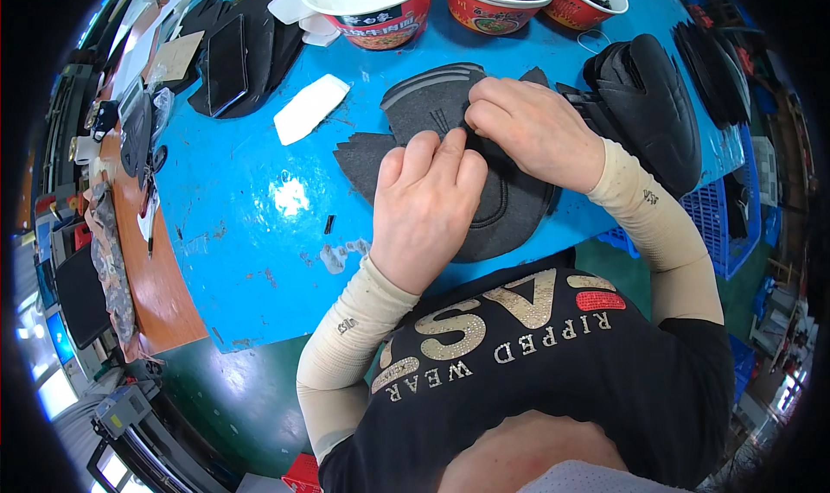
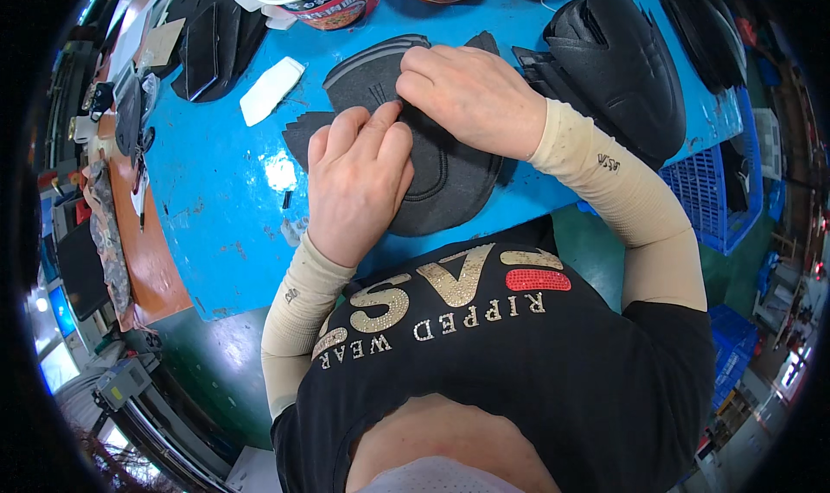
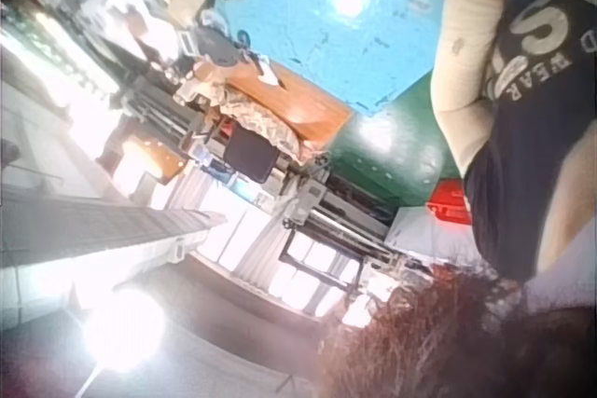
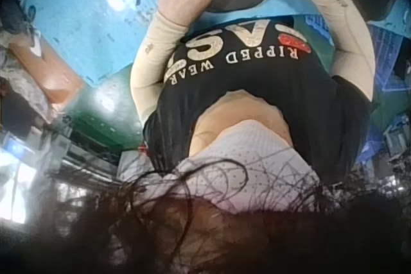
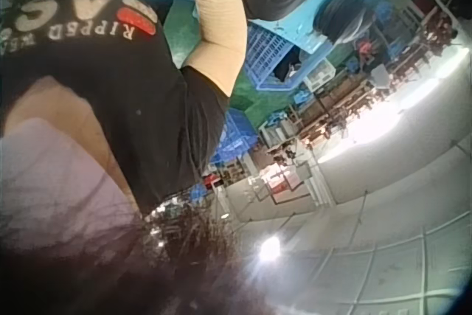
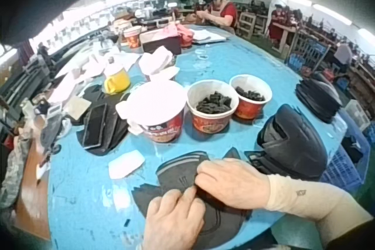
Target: The person inserts small black plastic components by hand into designated slots on a shoe upper part.
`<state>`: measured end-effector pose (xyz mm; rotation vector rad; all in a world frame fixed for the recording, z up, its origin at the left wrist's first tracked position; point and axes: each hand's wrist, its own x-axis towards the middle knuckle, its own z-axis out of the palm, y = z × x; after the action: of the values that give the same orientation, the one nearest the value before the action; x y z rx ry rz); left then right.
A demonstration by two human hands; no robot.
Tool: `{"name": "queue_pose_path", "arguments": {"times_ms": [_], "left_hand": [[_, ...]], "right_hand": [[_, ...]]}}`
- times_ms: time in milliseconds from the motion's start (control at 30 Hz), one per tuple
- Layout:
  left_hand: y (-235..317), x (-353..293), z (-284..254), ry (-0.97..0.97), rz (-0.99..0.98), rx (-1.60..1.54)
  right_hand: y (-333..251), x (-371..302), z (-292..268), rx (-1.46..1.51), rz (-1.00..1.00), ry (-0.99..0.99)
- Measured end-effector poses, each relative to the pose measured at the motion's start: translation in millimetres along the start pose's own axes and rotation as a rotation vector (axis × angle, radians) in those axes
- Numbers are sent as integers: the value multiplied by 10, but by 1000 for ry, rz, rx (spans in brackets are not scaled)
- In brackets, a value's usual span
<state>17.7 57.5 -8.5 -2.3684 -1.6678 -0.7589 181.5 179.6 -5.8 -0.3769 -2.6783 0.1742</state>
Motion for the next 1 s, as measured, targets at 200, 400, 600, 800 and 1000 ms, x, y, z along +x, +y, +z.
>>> {"name": "queue_pose_path", "arguments": {"times_ms": [200,400,600,800,1000], "left_hand": [[11,-13,38,-45,15,102],[38,-38,17,-56,4,116],[-30,-47,-43,27,-22,-84],[132,-310,-87,280,-383,-795],[134,-355,-72,330,-373,-812]], "right_hand": [[-40,-83,20,82,70,154],[-150,-176,75,50,118,209],[-237,-198,14,175,220,262],[-665,-212,-148,915,427,222],[-683,-221,-100,1112,569,115]]}}
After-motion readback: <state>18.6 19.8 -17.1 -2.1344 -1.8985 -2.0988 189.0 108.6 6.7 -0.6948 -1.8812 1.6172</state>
